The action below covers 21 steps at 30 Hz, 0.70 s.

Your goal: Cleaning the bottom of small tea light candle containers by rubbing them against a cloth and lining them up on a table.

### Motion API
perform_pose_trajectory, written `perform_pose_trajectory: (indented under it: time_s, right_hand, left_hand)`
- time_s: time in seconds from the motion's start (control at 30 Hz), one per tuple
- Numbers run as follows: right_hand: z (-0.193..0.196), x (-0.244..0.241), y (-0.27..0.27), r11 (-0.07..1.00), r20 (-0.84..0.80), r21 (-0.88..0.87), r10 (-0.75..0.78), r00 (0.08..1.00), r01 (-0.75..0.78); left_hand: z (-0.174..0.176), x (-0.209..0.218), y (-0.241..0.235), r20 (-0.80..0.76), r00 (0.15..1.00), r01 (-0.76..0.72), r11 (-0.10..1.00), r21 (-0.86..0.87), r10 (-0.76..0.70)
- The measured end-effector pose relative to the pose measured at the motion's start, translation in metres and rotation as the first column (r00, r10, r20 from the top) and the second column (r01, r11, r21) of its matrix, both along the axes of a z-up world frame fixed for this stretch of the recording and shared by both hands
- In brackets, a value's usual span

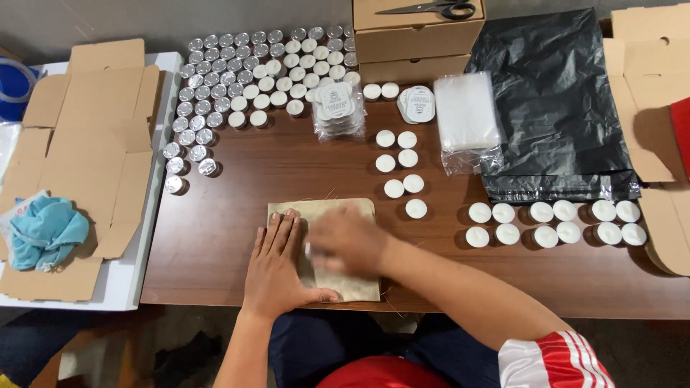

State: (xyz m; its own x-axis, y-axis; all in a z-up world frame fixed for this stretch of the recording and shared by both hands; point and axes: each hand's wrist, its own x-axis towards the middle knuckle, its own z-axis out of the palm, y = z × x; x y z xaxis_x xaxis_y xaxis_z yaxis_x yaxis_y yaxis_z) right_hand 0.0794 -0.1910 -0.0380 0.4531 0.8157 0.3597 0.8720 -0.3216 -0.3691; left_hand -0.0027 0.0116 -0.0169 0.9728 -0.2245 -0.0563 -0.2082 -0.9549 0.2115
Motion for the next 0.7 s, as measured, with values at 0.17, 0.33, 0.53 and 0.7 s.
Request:
perform_pose_trajectory:
  time_s: [0.17,0.33,0.53,0.7]
  right_hand:
    - [-0.002,0.005,0.002,0.987,0.059,-0.055,-0.150,0.987,0.153]
    - [0.010,-0.001,-0.005,0.983,0.038,-0.067,-0.171,0.984,0.173]
    - [0.011,-0.013,-0.005,0.998,-0.074,-0.017,-0.067,0.995,0.066]
    - [0.009,-0.015,-0.002,0.964,-0.093,-0.024,-0.267,0.959,0.265]
  left_hand:
    - [0.004,0.000,0.000,-0.006,1.000,0.022,0.999,-0.025,-0.022]
    - [0.005,0.001,-0.001,0.033,0.999,0.015,1.000,0.011,-0.016]
    - [0.006,0.002,0.000,0.005,1.000,0.027,0.999,-0.027,-0.027]
    - [0.002,0.001,0.000,0.006,1.000,0.013,0.999,0.045,-0.013]
